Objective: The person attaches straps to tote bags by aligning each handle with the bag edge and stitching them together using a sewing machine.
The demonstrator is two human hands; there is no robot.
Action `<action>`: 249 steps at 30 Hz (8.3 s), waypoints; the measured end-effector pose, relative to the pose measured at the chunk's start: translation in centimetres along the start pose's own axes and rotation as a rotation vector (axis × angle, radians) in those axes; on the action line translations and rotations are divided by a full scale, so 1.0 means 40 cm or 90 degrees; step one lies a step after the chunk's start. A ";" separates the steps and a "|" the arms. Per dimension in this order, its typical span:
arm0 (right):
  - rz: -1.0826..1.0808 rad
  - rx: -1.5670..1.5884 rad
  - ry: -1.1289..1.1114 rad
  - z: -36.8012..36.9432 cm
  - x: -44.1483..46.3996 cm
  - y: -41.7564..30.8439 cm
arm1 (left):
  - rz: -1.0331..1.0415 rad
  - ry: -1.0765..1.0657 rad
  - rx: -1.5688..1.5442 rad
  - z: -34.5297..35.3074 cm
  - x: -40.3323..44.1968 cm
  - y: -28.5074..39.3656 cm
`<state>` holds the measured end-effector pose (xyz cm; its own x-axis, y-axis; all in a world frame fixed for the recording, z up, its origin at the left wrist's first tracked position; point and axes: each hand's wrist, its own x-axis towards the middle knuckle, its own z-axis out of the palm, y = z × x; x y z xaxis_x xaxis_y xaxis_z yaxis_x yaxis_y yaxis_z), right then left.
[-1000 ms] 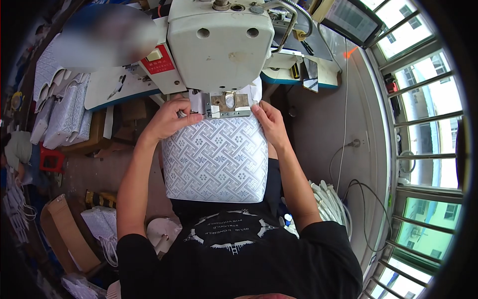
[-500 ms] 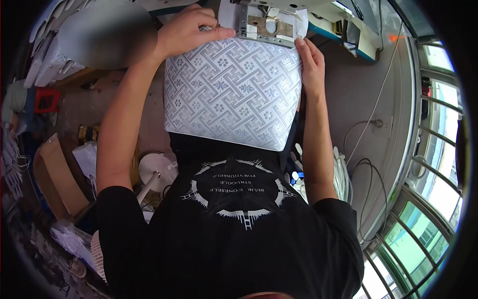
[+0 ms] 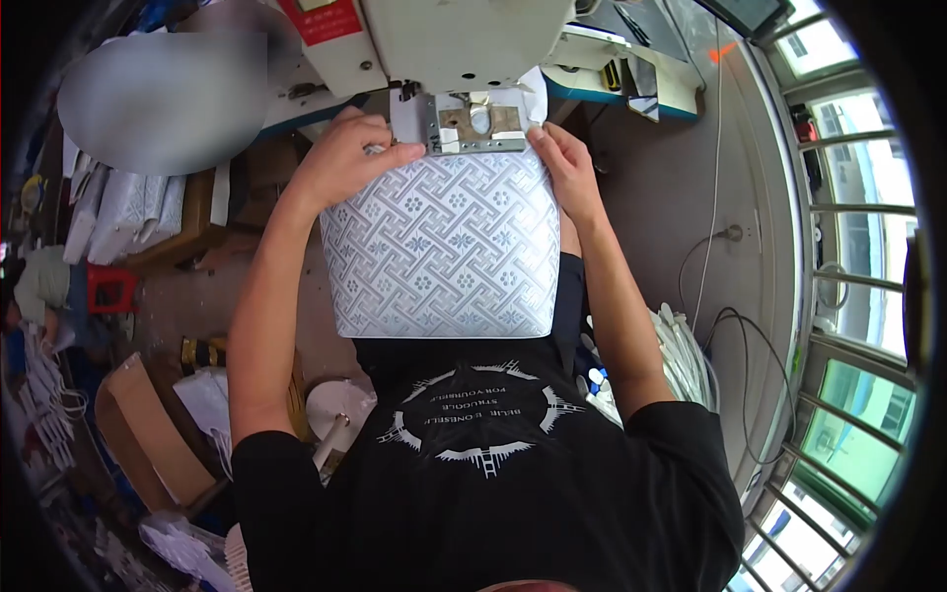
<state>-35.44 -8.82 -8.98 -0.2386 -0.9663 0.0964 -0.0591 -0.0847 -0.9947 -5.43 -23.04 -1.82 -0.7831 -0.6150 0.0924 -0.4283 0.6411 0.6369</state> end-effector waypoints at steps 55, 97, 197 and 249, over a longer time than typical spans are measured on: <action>-0.132 -0.509 -0.282 0.043 0.226 -0.248 | 0.059 0.296 0.187 0.157 -0.011 0.241; 0.292 -0.421 -0.467 -0.010 0.314 -0.331 | 0.034 0.326 0.253 0.145 -0.013 0.247; -0.221 -0.548 0.384 -0.452 0.263 -0.084 | -0.254 0.160 -0.738 0.473 -0.542 0.258; -0.266 -0.223 -0.452 -0.214 -0.170 -0.531 | -0.029 -0.208 -0.398 0.147 -0.245 0.411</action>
<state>-40.87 1.64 11.81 0.5188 -0.8052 0.2874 -0.3266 -0.4973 -0.8037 -7.45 -3.79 3.23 -0.9076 -0.4032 -0.1168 -0.2013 0.1736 0.9640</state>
